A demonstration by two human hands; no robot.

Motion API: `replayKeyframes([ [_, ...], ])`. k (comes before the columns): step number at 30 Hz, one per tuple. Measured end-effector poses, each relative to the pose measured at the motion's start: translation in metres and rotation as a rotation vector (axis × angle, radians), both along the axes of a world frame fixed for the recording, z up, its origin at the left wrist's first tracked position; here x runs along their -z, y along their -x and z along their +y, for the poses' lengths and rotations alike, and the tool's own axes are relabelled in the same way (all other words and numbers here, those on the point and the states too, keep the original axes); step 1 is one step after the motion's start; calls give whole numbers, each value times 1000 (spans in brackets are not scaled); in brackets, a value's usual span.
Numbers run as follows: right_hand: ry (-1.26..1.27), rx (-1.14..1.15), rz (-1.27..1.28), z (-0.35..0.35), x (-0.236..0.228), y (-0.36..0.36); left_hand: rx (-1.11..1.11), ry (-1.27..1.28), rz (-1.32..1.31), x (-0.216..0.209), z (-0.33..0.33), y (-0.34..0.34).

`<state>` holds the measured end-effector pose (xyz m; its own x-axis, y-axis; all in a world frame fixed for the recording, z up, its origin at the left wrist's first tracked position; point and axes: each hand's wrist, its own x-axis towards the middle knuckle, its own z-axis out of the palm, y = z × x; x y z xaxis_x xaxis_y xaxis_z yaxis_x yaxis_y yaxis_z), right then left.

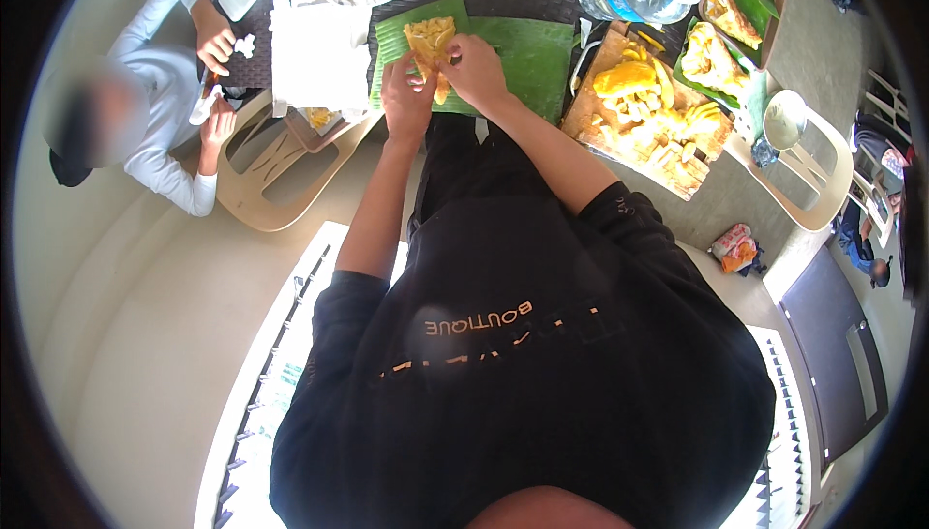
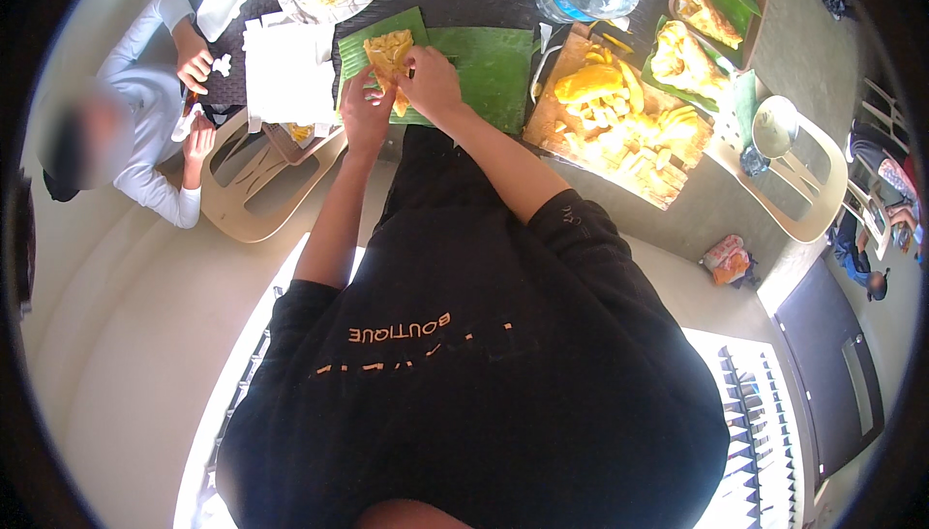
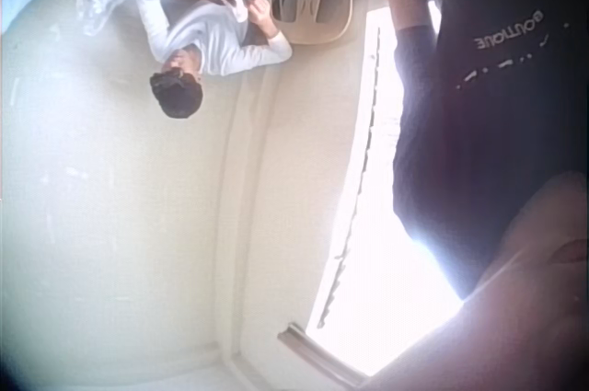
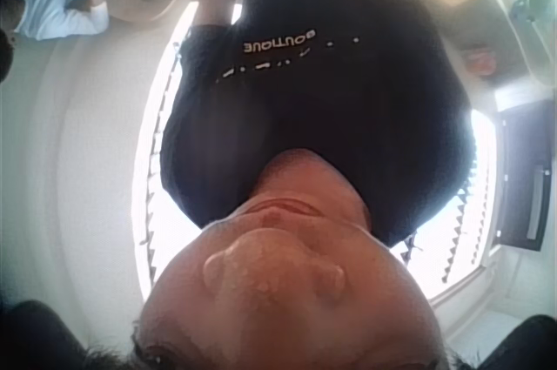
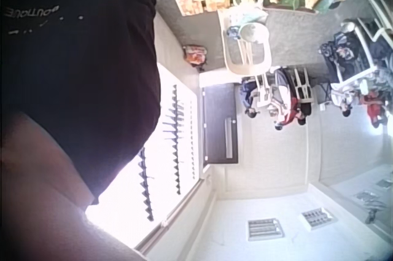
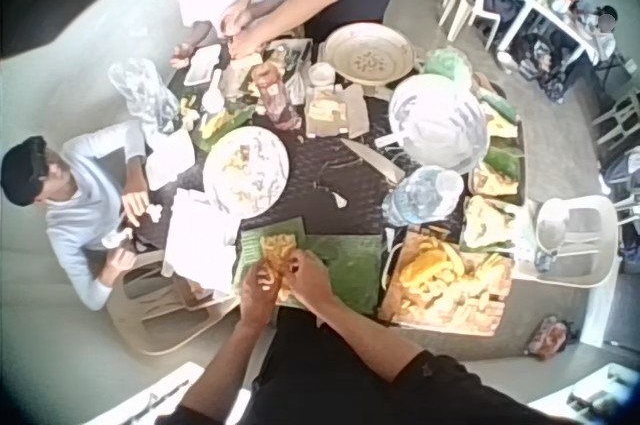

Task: The person assembles a food item on a banana leaf by hand, adding shredded filling and folding the leaf to form a packet. The person handles the leaf, filling, and the assembled packet throughout the clip.

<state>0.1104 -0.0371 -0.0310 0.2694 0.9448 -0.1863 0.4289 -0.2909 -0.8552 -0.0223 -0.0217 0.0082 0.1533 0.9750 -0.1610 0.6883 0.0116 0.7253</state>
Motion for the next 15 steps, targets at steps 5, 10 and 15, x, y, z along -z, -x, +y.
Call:
replayKeyframes([
  [5,15,29,-12,2,-3,2,37,-6,-8,7,-3,4],
  [10,80,-5,-16,1,-2,-1,171,-253,281,12,-10,3],
  [15,65,-1,41,2,-4,-2,308,-295,320,31,-20,6],
])
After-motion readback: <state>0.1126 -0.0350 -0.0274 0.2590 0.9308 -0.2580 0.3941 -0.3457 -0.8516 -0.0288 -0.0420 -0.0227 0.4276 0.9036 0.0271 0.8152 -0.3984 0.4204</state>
